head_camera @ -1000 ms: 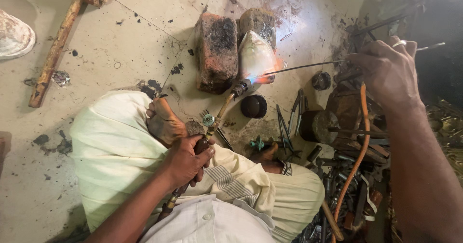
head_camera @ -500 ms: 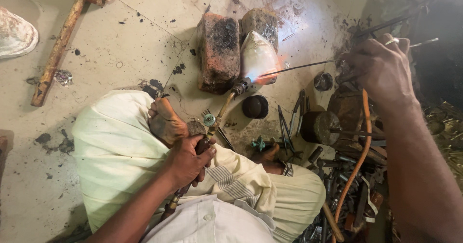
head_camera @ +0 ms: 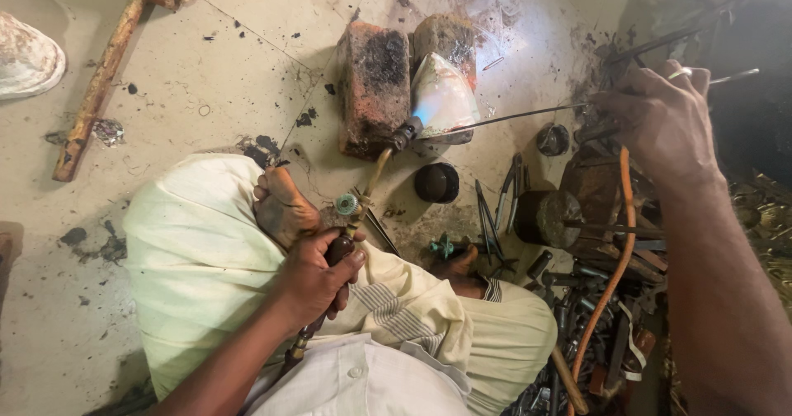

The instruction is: The person uses a blowtorch to heat a small metal object placed on bricks. They hold the torch in one hand and use a metal rod in the other to adjust the object's position while applying heat.

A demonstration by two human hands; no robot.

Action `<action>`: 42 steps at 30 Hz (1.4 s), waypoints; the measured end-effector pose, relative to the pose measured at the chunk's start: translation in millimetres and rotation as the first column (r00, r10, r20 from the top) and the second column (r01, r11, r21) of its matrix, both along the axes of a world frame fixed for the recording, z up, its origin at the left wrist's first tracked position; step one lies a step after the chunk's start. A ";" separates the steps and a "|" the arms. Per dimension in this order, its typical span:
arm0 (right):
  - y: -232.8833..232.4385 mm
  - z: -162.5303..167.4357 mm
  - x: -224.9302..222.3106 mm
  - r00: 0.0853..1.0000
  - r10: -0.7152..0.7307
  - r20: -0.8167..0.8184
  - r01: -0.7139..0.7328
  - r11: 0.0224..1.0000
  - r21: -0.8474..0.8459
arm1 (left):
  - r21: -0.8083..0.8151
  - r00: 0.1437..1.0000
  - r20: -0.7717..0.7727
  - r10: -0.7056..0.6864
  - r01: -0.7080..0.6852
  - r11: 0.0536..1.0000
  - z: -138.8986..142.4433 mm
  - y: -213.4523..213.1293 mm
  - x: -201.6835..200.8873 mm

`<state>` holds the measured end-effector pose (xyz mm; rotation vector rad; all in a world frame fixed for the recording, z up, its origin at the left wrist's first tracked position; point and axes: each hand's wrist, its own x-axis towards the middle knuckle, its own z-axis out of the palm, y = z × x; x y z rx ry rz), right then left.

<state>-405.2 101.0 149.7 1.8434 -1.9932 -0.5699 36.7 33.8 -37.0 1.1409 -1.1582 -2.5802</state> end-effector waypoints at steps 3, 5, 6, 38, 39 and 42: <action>-1.2 -5.2 -2.5 0.999 0.034 0.015 -0.033 0.999 -0.006 | 0.004 1.000 -0.020 0.021 -0.021 1.000 0.1 1.4 -0.5; -2.5 -11.7 -2.6 0.998 0.067 -0.011 -0.067 0.997 -0.025 | -0.012 1.000 -0.013 0.020 -0.020 1.000 0.2 1.8 -2.3; -2.8 -12.8 -3.3 0.998 0.055 0.022 -0.055 0.998 -0.030 | -0.020 1.000 -0.010 0.019 -0.019 1.000 0.4 2.3 -2.8; -2.2 -14.2 4.4 0.999 0.041 0.031 -0.040 0.999 -0.026 | 0.063 0.992 -0.081 0.094 -0.089 0.994 -2.0 3.8 10.0; -2.4 -13.1 5.2 0.998 0.050 0.022 -0.050 0.999 -0.022 | 0.070 0.991 -0.087 0.104 -0.098 0.993 -1.5 3.5 11.3; -1.1 -11.0 6.9 0.998 0.057 0.040 -0.057 0.998 -0.015 | 0.120 0.986 -0.090 0.142 -0.131 0.984 0.5 3.2 14.6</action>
